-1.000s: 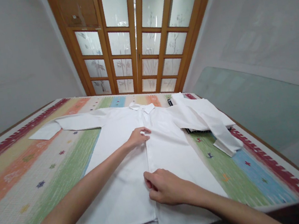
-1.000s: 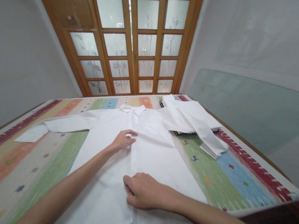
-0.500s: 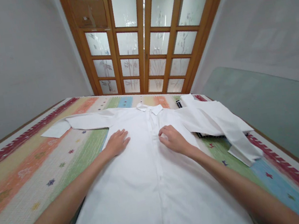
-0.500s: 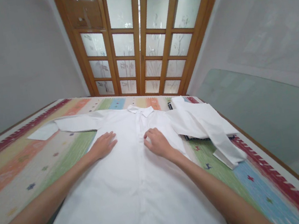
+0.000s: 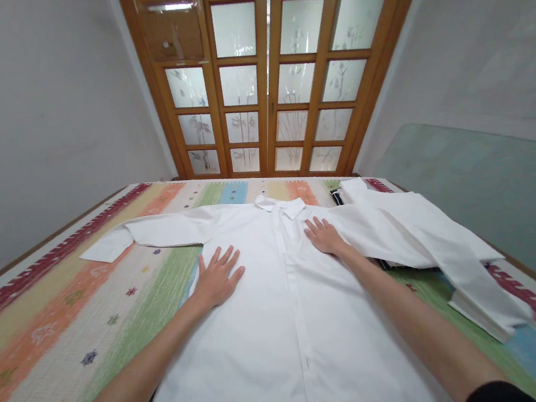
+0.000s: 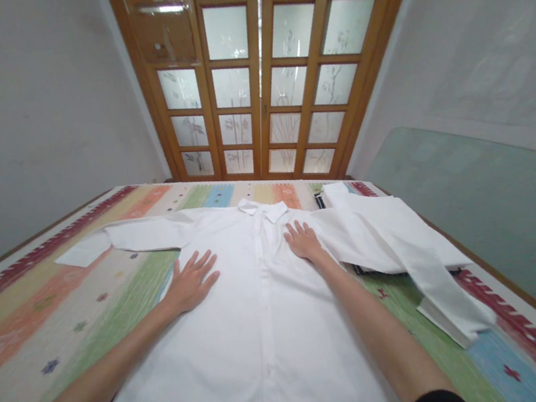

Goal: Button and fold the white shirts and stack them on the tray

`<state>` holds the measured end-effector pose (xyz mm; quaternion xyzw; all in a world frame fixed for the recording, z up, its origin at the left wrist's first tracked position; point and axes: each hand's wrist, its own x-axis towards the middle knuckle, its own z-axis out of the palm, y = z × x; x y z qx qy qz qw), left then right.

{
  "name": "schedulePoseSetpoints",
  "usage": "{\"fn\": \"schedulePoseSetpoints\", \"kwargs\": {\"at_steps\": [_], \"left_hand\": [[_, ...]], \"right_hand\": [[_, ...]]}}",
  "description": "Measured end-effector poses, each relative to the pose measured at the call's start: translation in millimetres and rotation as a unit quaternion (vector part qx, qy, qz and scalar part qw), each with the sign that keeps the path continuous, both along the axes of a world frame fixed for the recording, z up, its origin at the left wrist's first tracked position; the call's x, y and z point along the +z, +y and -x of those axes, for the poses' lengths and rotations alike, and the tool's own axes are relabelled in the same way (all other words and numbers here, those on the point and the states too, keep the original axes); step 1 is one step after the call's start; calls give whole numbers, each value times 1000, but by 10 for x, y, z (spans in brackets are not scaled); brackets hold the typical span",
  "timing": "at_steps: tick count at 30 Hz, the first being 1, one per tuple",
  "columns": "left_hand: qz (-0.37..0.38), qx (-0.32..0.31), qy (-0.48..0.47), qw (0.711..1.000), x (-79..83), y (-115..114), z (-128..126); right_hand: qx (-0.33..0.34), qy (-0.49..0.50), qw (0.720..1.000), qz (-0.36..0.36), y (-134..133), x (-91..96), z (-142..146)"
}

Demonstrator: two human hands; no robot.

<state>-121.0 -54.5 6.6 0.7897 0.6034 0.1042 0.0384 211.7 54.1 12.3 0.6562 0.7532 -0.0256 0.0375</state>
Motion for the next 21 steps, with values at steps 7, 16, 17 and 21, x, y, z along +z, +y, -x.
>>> {"fn": "schedulePoseSetpoints", "kwargs": {"at_steps": [7,16,17,21], "left_hand": [[-3,-8,9,1000,-16,60,7],[3,-4,11,1000,25,77,-25],[1,-3,11,1000,25,74,-23],[1,1,9,1000,15,74,-27]], "right_hand": [[-55,23,998,-6,289,-49,-37],[-64,31,997,-2,613,-30,-82],[-64,32,997,-1,639,-19,-84],[-65,33,997,5,735,11,-84]]}}
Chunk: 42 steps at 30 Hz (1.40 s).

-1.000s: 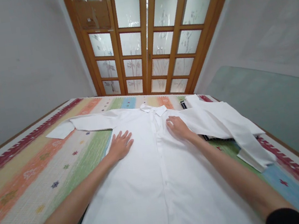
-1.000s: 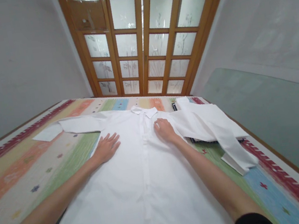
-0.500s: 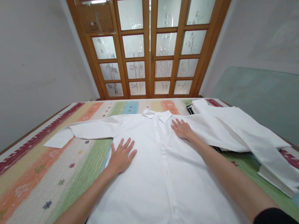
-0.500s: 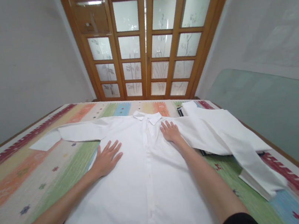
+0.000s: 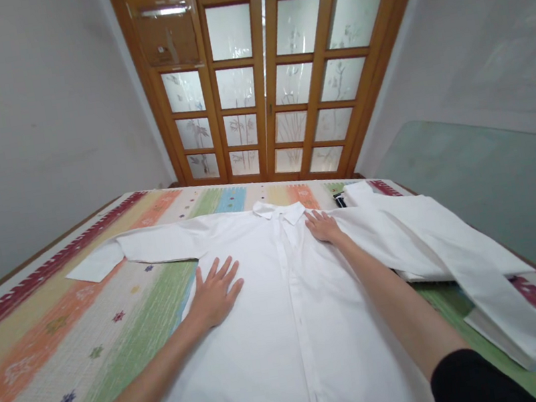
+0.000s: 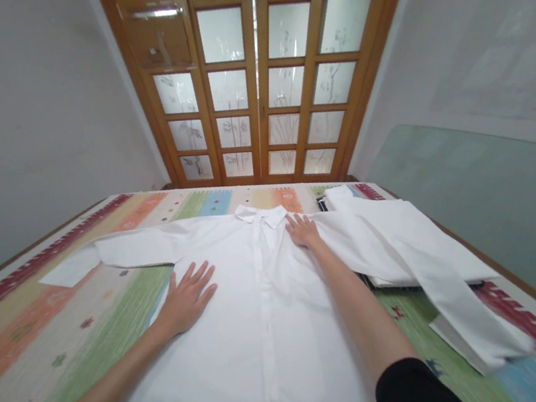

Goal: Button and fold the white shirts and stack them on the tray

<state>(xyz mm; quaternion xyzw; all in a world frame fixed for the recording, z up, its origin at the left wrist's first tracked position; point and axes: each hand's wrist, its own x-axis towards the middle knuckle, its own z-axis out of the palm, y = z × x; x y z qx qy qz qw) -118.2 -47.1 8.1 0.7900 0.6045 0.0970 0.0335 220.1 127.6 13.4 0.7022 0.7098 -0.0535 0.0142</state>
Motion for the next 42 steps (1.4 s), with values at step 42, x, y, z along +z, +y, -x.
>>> {"fn": "schedulePoseSetpoints", "kwargs": {"at_steps": [42], "left_hand": [[219,259,-544,768,540,-1110,414]], "right_hand": [[68,-11,995,-78,-78,-183,-73]]}}
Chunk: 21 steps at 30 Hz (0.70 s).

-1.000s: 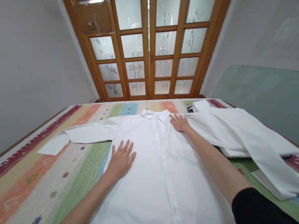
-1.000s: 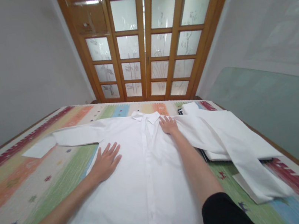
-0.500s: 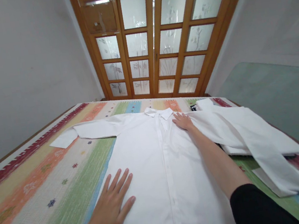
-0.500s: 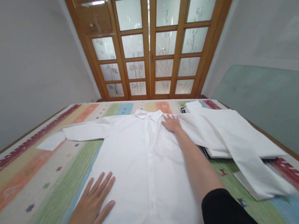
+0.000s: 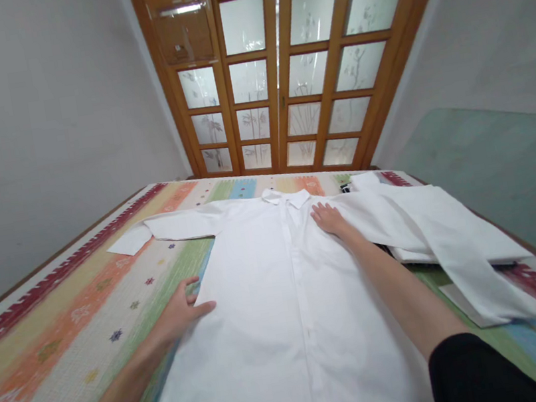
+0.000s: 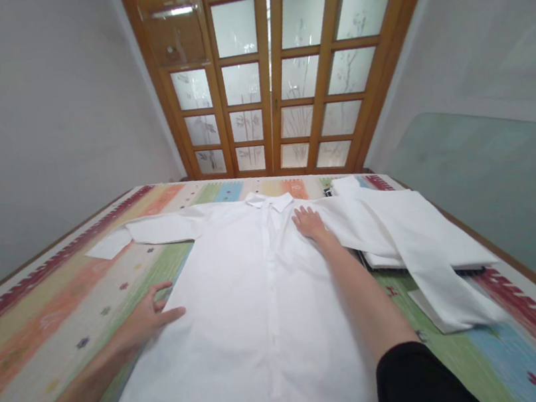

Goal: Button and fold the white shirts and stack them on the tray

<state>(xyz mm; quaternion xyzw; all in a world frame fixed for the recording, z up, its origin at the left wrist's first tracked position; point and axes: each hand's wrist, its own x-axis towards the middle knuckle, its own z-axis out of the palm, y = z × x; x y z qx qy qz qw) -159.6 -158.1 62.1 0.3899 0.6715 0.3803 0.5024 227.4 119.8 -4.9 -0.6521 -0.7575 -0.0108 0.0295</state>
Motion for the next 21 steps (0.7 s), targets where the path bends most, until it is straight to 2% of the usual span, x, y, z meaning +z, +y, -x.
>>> {"fn": "schedulePoseSetpoints", "kwargs": {"at_steps": [4,8,11,15,19,21], "left_hand": [[33,-14,-14,999,-43,-120,46],[61,-31,-145,987,-86,-216,43],[56,-25,-190,980,-106,-236,-10],[52,-22,-187,981,-102,-241,-67],[45,-29,-136,989,-59,-319,-62],[53,-11,-108,993,-35,-396,-37]], "right_hand": [[-1,4,1000,-1,-24,3,-11],[-8,13,1000,-1,-36,7,-4],[-11,22,1000,0,-46,12,3],[-10,28,1000,-1,-54,14,-5],[-4,32,999,-4,-43,2,-23],[-5,36,999,-3,-34,-8,-30]]}}
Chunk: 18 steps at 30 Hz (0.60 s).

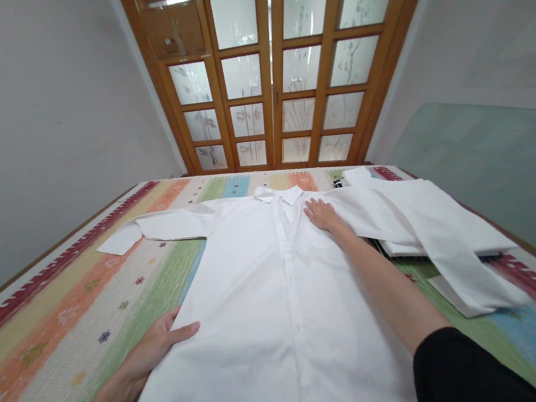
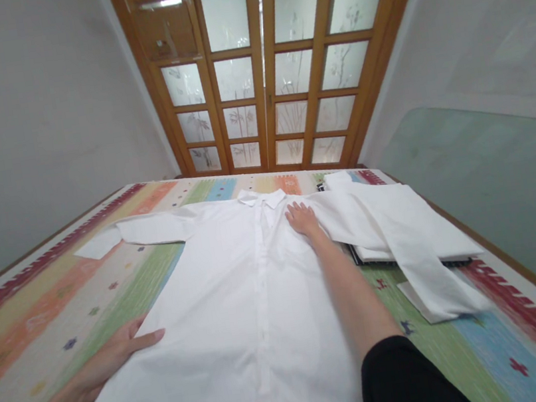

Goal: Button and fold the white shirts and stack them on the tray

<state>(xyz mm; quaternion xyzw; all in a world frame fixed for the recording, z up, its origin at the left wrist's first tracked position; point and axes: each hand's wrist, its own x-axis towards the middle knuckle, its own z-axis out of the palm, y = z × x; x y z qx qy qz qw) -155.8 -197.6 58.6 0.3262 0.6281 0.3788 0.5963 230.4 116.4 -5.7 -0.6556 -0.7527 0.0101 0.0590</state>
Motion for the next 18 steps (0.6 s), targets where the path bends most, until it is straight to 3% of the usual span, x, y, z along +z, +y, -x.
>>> {"fn": "schedulePoseSetpoints", "kwargs": {"at_steps": [3,5,8,12,15,18], "left_hand": [[56,41,32,997,24,-143,45],[70,22,40,997,23,-238,64],[11,-40,60,997,-5,-337,79],[-39,-65,177,981,-49,-367,173],[-47,-101,312,944,-83,-361,316],[-110,-129,489,856,-120,-321,421]], "right_hand": [[-3,7,1000,2,8,-8,-4],[-3,8,1000,4,5,-6,-1],[-5,6,1000,7,-7,4,9],[-4,8,1000,9,-6,26,8],[0,18,1000,16,12,57,-21],[19,37,998,39,2,103,-69]]}}
